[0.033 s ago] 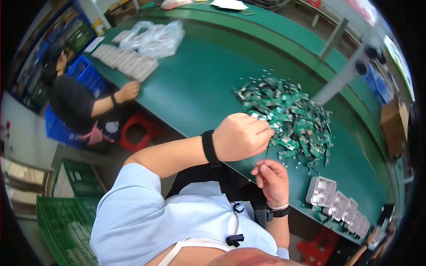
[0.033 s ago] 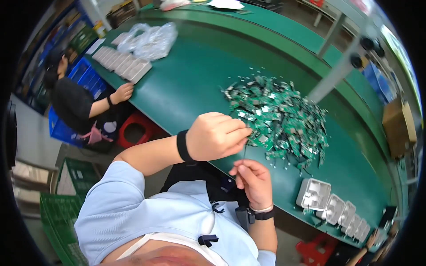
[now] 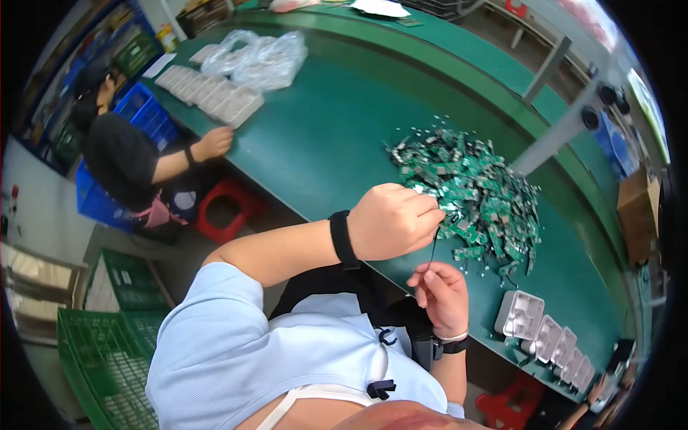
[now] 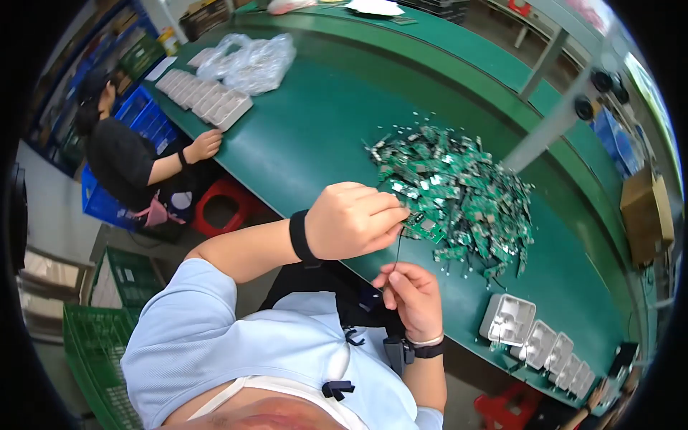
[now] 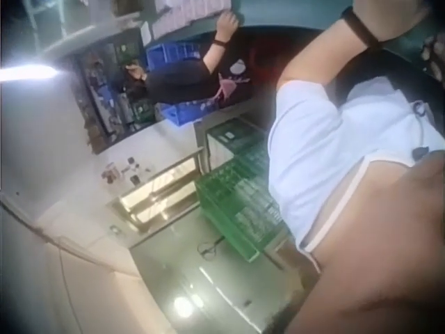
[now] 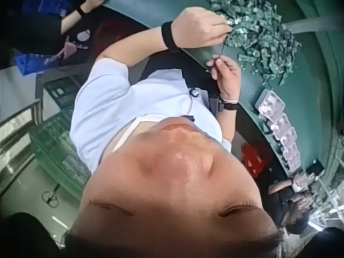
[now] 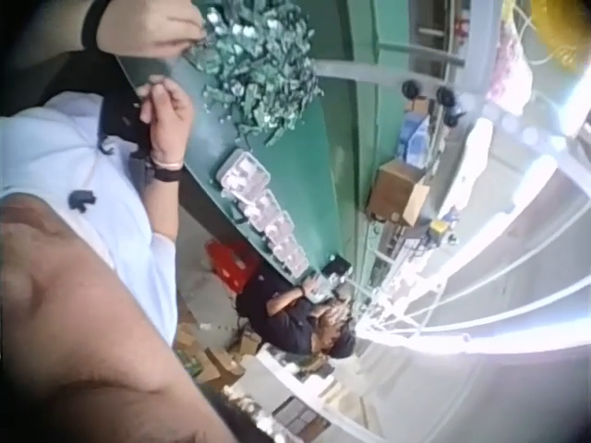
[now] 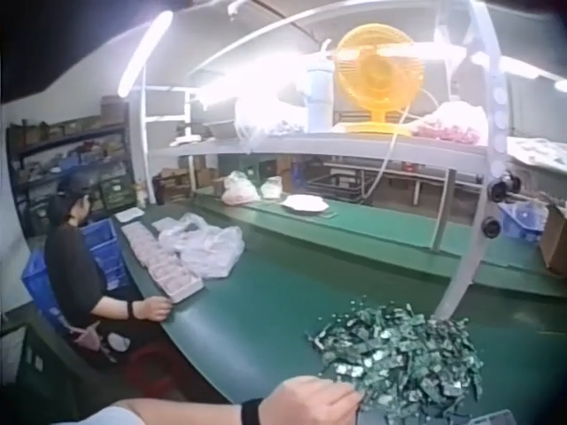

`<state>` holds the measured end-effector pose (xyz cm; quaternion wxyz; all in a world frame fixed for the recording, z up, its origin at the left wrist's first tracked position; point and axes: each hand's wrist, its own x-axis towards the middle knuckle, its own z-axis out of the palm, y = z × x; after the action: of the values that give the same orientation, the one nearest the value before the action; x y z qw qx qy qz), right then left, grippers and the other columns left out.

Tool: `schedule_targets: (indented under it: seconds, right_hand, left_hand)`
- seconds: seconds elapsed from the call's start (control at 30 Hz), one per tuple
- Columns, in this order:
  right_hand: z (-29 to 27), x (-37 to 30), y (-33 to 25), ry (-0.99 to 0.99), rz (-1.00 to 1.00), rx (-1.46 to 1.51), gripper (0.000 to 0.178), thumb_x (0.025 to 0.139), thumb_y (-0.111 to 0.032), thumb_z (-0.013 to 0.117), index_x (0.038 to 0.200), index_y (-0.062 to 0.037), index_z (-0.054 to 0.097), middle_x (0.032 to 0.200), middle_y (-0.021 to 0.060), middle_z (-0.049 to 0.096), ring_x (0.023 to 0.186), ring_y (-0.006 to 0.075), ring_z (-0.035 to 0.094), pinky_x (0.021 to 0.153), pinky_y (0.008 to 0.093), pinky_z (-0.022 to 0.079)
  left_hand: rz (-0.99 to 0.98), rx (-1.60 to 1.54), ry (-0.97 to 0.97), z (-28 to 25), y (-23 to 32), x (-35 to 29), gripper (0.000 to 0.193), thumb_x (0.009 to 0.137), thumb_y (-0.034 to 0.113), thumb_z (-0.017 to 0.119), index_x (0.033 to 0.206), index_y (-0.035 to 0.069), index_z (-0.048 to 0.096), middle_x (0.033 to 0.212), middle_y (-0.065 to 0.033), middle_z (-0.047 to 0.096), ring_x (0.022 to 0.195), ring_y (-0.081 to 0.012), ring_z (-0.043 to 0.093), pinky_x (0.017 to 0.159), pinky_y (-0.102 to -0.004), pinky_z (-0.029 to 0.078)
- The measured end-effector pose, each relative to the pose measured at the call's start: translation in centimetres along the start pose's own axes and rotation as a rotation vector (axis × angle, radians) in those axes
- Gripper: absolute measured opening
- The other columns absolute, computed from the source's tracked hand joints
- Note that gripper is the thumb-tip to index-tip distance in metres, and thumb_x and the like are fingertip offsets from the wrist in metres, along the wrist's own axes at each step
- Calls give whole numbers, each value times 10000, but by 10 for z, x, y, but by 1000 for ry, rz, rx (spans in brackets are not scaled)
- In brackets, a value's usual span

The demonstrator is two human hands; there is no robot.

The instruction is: Assemble electronic devices by inserting circuit boards into plastic housings.

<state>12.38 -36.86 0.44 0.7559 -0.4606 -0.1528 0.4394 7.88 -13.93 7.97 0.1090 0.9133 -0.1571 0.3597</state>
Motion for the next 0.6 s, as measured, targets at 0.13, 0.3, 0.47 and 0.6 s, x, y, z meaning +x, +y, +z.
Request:
schedule_targets:
  seconds: [0.13, 0.3, 0.47, 0.6]
  right_hand:
    - [1, 1, 5, -67, 108, -77, 149, 1041, -66, 625, 1113, 31, 712, 956, 164, 763, 600, 139, 604, 566, 269, 500]
    - [-17, -2, 24, -122, -78, 85, 153, 1068, -105, 621, 1172, -9, 678, 864, 108, 711, 587, 151, 567, 567, 285, 481]
    - [-21, 4, 23, -64, -325, 376, 187, 1094, -154, 609, 1257, -61, 613, 828, 64, 637, 630, 161, 543, 609, 290, 465]
    - [-11, 7, 22, 68, -378, 256, 194, 1090, -141, 613, 1266, -61, 600, 867, 87, 662, 704, 181, 590, 658, 304, 485]
  left_hand:
    - [-137, -81, -41, -3, -10, -31, 209, 832, 169, 799, 1010, 71, 752, 951, -38, 731, 772, -226, 727, 695, -371, 582]
    - [-307, -210, -201, -5, -7, -59, 263, 879, 211, 790, 1093, 69, 730, 1005, -67, 735, 828, -276, 727, 745, -408, 586]
    - [-390, -278, -236, -2, -22, -91, 302, 901, 221, 787, 1152, 71, 711, 1050, -91, 731, 911, -308, 721, 808, -425, 580]
    - [-425, -288, -151, -1, -41, -116, 338, 916, 233, 786, 1196, 63, 700, 1122, -111, 715, 995, -321, 705, 862, -432, 569]
